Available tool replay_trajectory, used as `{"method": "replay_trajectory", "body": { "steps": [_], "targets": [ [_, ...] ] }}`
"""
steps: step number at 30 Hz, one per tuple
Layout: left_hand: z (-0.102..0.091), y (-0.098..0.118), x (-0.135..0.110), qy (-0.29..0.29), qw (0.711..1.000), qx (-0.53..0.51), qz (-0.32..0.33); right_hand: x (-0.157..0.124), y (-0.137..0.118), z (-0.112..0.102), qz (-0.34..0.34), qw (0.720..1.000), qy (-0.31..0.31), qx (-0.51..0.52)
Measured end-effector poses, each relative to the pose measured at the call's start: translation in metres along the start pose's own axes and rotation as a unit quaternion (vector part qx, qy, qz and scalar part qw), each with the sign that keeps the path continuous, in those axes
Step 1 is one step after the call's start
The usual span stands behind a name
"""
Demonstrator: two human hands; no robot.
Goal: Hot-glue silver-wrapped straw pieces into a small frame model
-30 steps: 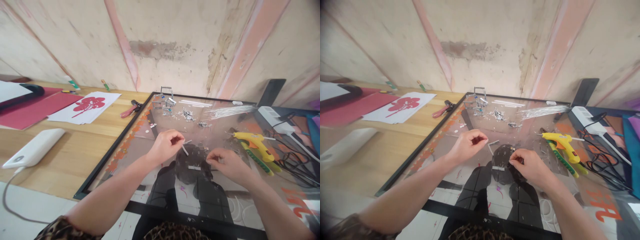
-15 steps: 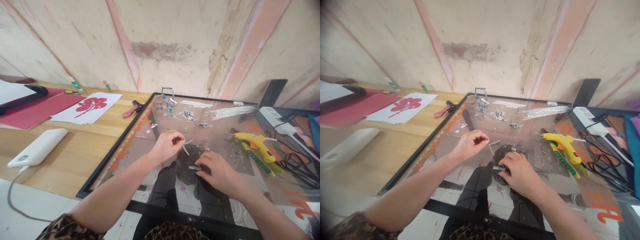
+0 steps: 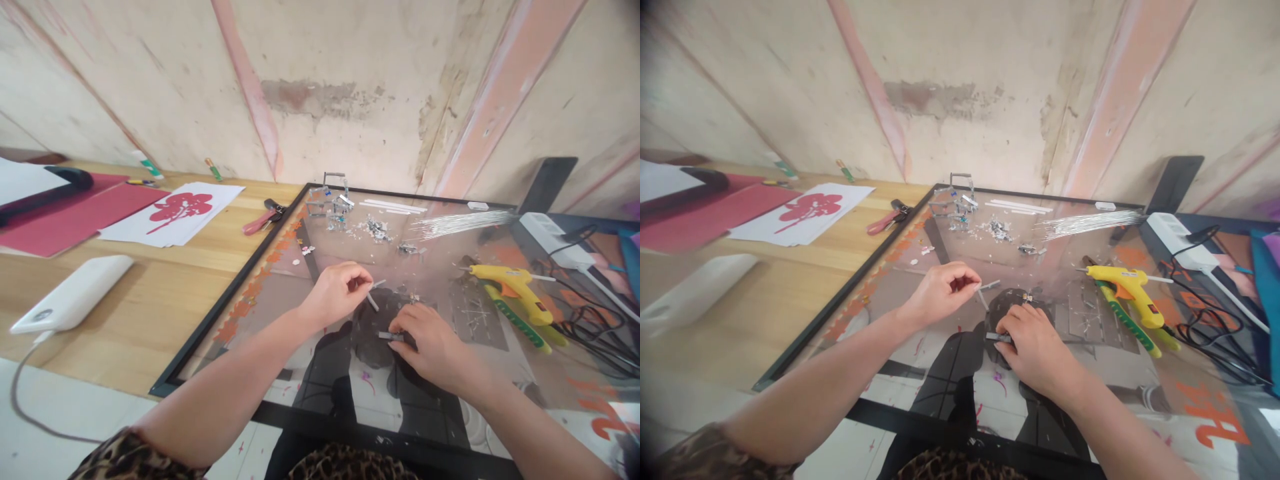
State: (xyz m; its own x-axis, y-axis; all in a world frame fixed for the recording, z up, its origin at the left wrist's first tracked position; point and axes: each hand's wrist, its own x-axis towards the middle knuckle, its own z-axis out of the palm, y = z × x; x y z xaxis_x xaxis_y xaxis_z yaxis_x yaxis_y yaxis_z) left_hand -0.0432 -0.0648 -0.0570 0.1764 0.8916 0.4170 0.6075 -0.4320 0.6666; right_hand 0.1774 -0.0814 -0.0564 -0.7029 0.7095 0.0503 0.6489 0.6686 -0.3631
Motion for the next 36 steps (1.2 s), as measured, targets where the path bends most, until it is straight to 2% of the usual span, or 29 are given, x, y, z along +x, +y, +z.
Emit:
{"method": "replay_trajectory", "body": {
  "steps": [18,21,24,27,32,36],
  "targets": [
    [0.001,0.006,-0.003,-0.039,0.999,-0.017,0.015,0.0,0.002,-0.004,0.006,1.0,-0.021,0.003],
    [-0.001,0.011,-0.006,-0.107,0.993,-0.015,0.047,-0.001,0.003,-0.006,0.012,1.0,-0.021,-0.008],
    [0.0,0.016,-0.009,-0.215,0.972,0.027,0.086,0.0,0.003,-0.008,0.011,0.999,-0.027,-0.015],
    [0.006,0.02,-0.013,-0.276,0.953,0.083,0.094,0.0,0.003,-0.007,0.004,1.0,-0.023,-0.02],
    [0.017,0.02,-0.017,-0.293,0.945,0.118,0.08,0.0,0.005,-0.001,-0.005,0.999,-0.009,-0.032],
    [0.019,0.02,-0.017,-0.28,0.95,0.114,0.074,0.001,0.006,-0.003,-0.01,1.0,-0.002,-0.029]
  ]
}}
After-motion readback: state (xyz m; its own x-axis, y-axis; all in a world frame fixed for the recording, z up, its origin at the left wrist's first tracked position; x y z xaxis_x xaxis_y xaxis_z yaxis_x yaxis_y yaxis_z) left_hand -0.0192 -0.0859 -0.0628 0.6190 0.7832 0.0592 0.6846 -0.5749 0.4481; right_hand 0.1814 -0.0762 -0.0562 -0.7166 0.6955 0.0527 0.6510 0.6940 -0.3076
